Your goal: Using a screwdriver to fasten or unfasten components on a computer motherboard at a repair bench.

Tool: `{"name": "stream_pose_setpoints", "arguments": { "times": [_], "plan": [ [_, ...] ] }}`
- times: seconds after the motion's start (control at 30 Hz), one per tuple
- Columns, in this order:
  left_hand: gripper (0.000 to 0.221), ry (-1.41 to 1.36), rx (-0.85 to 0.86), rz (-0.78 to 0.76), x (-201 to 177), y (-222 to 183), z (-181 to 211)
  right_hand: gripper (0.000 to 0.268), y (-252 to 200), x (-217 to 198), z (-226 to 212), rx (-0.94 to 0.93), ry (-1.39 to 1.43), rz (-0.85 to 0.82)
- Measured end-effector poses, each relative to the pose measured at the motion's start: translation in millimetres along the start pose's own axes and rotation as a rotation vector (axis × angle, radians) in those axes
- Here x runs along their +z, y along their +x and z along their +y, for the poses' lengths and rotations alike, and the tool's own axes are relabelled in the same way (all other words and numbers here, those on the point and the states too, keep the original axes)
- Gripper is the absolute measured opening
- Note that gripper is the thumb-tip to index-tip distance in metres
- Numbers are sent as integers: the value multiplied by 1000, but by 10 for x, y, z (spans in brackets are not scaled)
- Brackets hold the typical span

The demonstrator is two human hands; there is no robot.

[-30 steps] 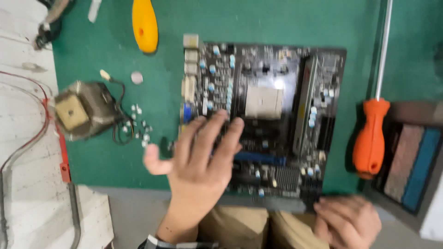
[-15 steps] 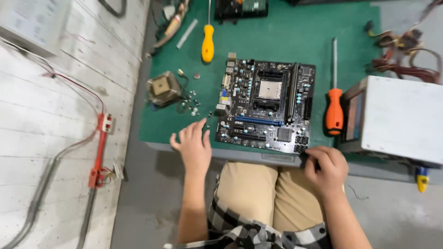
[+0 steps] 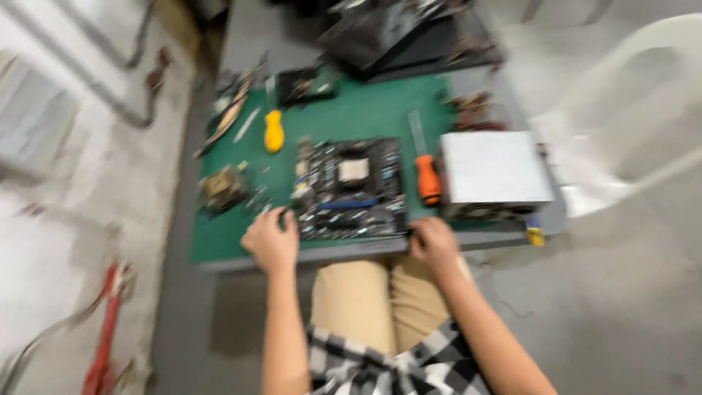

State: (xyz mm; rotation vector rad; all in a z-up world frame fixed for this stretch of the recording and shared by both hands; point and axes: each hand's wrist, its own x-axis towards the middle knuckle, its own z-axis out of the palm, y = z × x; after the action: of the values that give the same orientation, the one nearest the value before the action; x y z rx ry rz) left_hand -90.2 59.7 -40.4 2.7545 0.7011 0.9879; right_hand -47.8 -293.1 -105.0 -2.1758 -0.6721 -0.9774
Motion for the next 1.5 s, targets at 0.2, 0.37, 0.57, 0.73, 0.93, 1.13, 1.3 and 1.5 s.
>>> {"name": "stream_pose_setpoints", "arguments": {
  "times": [0.2,0.37,0.57,0.73,0.93,1.13,1.3,1.5],
  "plan": [
    [15,-23,-66,-55,181,-50,-60,26,766,-473,-663,144,-19,-165],
    [15,-18,-67,-42,265,-10,-85,11,1296,-442,-820,157,-114,-192],
    [17,-46,-69,-22,227,15,-37,9,1764,-359,-645,-43,-650,-249],
    [20,-49,-58,31,191,-22,-48,13,1528,-126,-396,-104,-804,-283],
    [23,-101,-73,40,159,18,-3,38,1348,16,-226,68,-969,-417],
    [24,-74,-103,-20,264,54,-34,31,1324,179,-17,58,-911,-354],
    [6,-327,-267,-36,70,189,101,55,1793,-246,-193,405,-450,-188],
    [10,-907,-466,373,539,258,218,63,2102,-1158,-565,335,472,517]
  ]
}}
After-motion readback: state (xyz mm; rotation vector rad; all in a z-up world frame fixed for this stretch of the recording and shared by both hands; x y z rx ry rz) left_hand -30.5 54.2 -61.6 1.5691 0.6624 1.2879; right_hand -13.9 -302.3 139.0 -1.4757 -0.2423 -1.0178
